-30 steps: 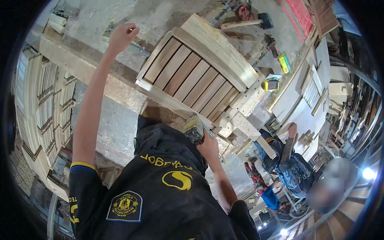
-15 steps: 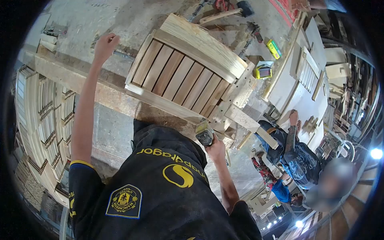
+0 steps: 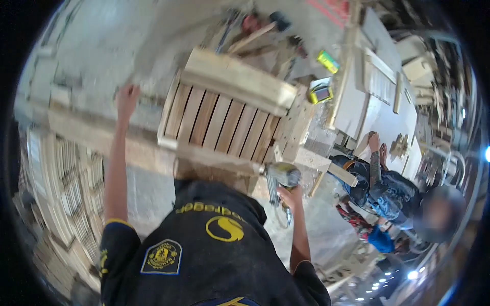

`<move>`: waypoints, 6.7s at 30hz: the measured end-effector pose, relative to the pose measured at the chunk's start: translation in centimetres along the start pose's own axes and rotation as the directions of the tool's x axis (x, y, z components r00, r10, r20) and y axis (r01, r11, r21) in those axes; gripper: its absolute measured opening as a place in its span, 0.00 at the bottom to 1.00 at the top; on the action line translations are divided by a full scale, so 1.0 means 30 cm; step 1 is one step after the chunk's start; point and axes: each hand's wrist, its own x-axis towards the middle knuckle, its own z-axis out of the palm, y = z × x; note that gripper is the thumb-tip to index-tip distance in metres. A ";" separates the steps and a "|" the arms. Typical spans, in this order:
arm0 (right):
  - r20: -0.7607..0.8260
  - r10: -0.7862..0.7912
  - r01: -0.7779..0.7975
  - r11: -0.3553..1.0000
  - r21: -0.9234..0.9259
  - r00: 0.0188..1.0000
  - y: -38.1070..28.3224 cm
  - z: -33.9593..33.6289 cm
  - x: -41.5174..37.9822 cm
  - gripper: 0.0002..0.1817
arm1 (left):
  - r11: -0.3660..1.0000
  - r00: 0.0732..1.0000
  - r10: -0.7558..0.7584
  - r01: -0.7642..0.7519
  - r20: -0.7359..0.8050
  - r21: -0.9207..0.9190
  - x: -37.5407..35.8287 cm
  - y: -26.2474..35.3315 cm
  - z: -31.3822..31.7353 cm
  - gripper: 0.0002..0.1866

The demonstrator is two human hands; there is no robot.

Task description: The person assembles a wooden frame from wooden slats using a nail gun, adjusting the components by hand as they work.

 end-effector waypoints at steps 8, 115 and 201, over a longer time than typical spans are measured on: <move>-0.665 -0.123 -0.007 0.982 -0.189 0.737 -0.026 -0.173 0.229 0.10 | 0.441 0.470 -0.187 -0.745 0.863 0.501 0.120 0.289 -0.360 0.17; 0.930 -0.290 0.587 0.803 0.108 0.225 -1.079 3.326 -0.706 0.19 | 0.369 -0.182 -0.757 0.674 -0.628 -0.640 -1.429 -1.392 -1.669 0.22; 0.804 -0.586 0.923 -0.248 -0.296 0.101 -0.483 4.230 -1.421 0.19 | 0.388 0.132 -0.849 0.812 -0.511 -0.436 -2.047 -2.607 -2.052 0.24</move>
